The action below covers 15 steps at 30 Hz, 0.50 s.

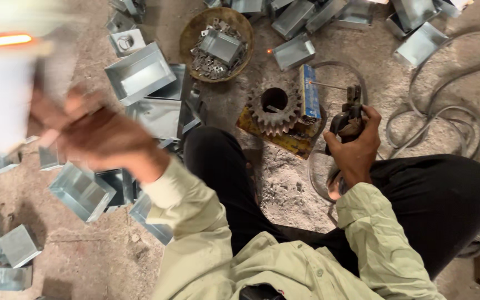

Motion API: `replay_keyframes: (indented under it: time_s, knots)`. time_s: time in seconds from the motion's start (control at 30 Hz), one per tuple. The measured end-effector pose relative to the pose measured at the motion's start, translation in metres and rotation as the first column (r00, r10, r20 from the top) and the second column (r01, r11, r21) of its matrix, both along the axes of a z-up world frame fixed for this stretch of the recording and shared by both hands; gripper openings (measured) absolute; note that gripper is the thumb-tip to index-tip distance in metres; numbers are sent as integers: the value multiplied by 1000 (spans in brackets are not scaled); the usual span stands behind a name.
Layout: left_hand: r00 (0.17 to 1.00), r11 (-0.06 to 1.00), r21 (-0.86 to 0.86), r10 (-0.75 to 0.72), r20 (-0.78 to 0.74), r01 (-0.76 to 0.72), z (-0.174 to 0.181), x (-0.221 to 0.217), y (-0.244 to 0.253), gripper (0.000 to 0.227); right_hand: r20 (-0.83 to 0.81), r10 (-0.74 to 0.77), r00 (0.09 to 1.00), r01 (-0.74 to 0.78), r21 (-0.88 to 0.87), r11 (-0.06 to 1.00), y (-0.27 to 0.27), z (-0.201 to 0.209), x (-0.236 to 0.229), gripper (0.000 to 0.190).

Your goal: The person sits on the floor and repeatedly picks up small rectangular metal boxes. Using a handheld welding tool, they weld the seams of each box while it rests on a metal gear. After welding, the person places the finished box into a pile on the floor.

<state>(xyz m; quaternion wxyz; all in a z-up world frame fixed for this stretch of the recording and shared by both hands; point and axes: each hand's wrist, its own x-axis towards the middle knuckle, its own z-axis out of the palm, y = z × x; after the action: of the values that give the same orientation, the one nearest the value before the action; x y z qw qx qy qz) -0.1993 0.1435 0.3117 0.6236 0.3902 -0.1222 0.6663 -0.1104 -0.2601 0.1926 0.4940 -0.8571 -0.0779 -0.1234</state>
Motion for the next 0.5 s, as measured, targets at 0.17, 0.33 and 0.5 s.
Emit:
replay_keyframes:
  time_s: [0.17, 0.33, 0.5]
  knots:
    - [647, 761, -31, 529, -550, -648, -31, -23, 51, 37, 5, 41, 999, -41, -35, 999, 6, 2, -1, 79]
    - [-46, 523, 852, 851, -523, -10, -166, 39, 116, 72, 24, 58, 998, -58, -4, 998, 9, -4, 1, 77]
    - [-411, 539, 812, 808, -423, 223, -214, 66, 145, 19, 8, 41, 999, -41, 33, 999, 7, -4, 3, 77]
